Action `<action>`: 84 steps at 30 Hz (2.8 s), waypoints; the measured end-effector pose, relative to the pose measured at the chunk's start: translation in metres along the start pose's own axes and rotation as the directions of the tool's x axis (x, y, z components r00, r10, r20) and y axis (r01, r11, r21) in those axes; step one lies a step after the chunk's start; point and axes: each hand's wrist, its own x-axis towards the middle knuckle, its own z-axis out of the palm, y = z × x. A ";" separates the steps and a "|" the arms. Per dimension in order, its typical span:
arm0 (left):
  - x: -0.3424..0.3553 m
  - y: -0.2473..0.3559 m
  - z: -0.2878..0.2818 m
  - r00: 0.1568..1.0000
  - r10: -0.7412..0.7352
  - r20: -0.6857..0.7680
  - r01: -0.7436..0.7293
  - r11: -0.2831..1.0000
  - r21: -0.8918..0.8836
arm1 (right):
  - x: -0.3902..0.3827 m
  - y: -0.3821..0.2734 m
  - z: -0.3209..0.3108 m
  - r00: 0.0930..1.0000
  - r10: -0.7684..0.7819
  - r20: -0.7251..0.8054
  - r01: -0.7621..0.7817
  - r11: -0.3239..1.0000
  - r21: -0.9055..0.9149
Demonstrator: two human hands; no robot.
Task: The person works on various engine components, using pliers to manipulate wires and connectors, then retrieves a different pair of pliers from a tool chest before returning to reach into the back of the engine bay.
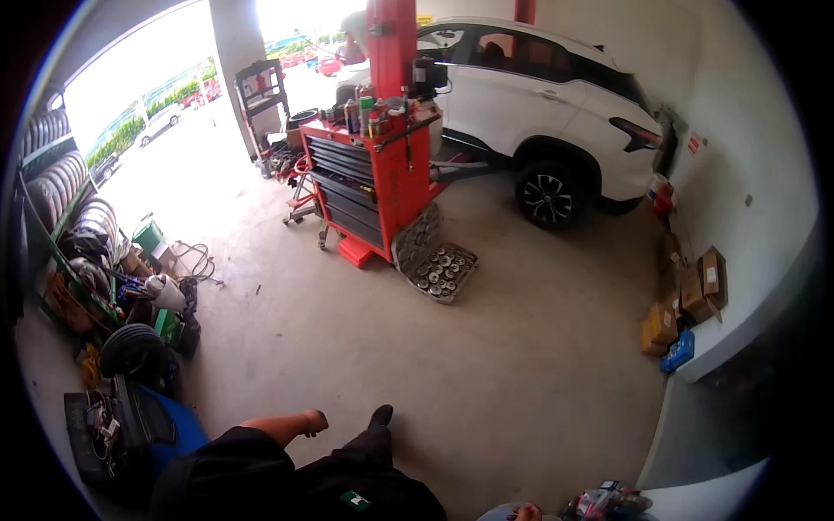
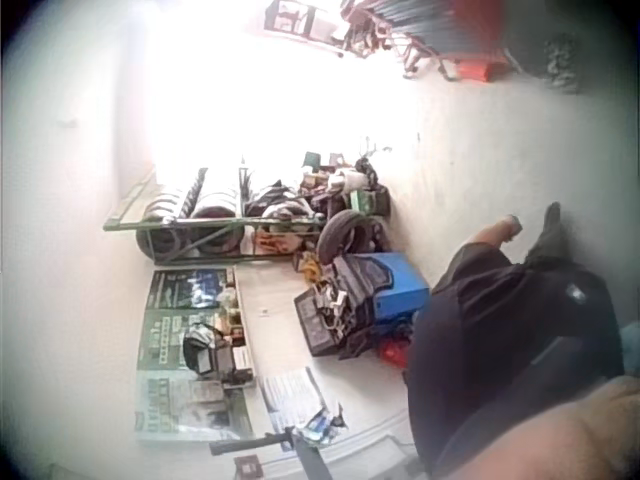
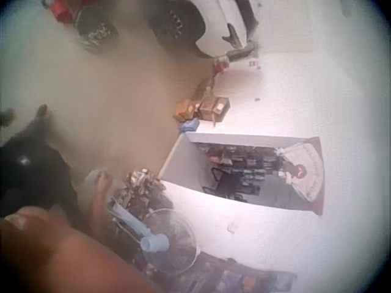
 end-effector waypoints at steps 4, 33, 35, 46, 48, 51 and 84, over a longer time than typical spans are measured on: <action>0.009 -0.058 -0.022 0.991 -0.129 0.046 0.137 0.923 -0.359 | 0.090 -0.188 0.051 0.972 0.221 0.079 -0.230 0.964 0.134; 0.075 -0.362 -0.540 0.911 -0.256 0.323 0.300 -0.128 -0.945 | 0.494 -0.943 1.138 0.526 0.197 0.827 -0.373 0.928 0.016; 0.082 -0.391 -0.621 0.899 -0.422 0.116 -0.015 -0.294 -0.956 | 0.510 -0.986 1.170 0.516 0.239 0.823 -0.497 0.865 0.060; 0.197 -0.480 -0.830 0.957 -0.272 0.096 0.182 0.312 -0.933 | 0.529 -0.976 1.156 0.482 0.449 0.752 -0.711 0.703 0.035; 0.200 -0.489 -0.869 0.969 -0.237 0.071 0.141 0.292 -0.946 | 0.523 -1.000 1.143 0.500 0.479 0.721 -0.710 0.704 0.024; 0.224 -0.514 -0.941 0.974 -0.213 -0.072 -0.013 0.266 -0.964 | 0.524 -1.020 1.131 0.569 0.493 0.658 -0.676 0.736 0.033; 0.223 -0.555 -1.027 0.942 -0.325 -0.086 0.011 0.285 -0.958 | 0.538 -1.049 1.223 0.512 0.519 0.684 -0.497 0.829 -0.257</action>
